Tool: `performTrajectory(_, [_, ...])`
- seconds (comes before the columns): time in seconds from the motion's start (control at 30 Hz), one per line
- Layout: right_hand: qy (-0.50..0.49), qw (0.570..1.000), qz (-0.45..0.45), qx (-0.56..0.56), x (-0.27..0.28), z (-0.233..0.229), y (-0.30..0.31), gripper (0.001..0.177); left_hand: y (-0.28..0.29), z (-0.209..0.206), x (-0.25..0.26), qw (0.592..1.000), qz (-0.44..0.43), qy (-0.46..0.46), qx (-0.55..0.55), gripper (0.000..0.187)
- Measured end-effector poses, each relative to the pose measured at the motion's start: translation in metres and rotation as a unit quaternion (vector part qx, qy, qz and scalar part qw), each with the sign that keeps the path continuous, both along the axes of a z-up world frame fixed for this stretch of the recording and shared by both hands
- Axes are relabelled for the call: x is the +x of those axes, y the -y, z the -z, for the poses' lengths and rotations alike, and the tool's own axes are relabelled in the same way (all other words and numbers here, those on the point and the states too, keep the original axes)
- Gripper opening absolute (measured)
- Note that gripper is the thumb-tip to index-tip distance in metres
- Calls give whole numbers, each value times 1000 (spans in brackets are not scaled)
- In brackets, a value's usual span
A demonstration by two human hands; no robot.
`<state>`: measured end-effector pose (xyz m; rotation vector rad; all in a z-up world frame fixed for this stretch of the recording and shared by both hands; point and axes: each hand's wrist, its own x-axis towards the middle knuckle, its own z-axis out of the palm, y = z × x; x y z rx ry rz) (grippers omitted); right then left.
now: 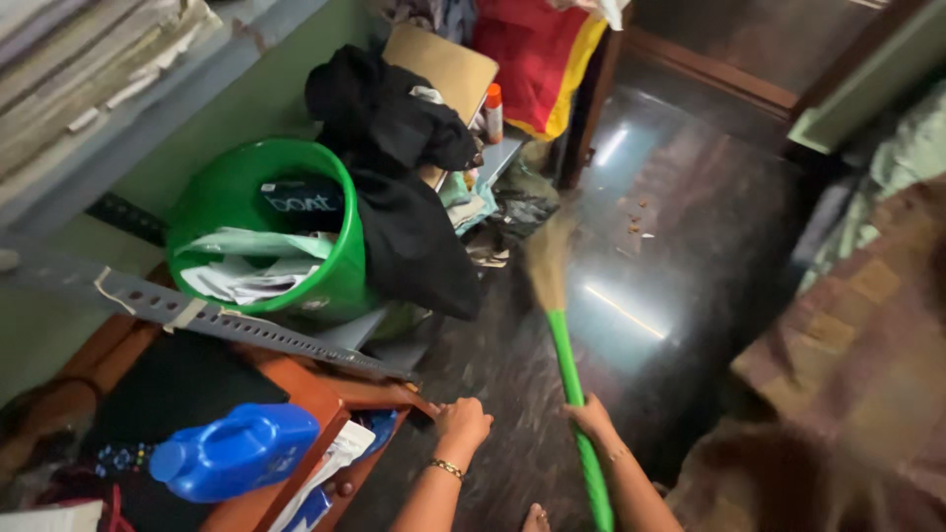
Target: The person sweeps the floor with a green-handled broom, moving from a corner near a bed toward a doorway. They sweep around furniture and a metal shelf, gathering debris into a pile near the door.
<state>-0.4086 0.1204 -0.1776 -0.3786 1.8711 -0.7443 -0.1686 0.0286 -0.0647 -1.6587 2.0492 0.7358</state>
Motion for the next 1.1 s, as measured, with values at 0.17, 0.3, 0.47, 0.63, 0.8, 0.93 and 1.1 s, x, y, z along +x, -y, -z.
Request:
performTrajectory(0.17, [127, 991, 38, 18, -6, -35, -71, 37, 10, -21, 7, 997, 62, -34, -29, 41])
performTrajectory(0.3, [55, 996, 56, 34, 0, -54, -73, 32, 23, -37, 14, 991, 119, -51, -40, 48])
performTrajectory(0.47, [-220, 971, 22, 93, 54, -79, -61, 40, 26, -41, 41, 983, 160, -89, -6, 49])
performTrajectory(0.63, [-284, 954, 23, 94, 139, -98, -84, 44, 36, -39, 83, 976, 201, -88, 13, 49])
performTrajectory(0.8, [-151, 973, 109, 139, 181, -98, -78, 30, 43, -41, 114, 967, 238, -90, -12, 49])
performTrajectory(0.93, [-88, 954, 283, 38, 216, -90, -68, 19, 44, -46, 129, 955, 272, -104, -64, 45])
performTrajectory(1.1, [144, 783, 567, -212, 261, -72, -36, 15, 46, -47, 125, 937, 278, -181, -106, 47])
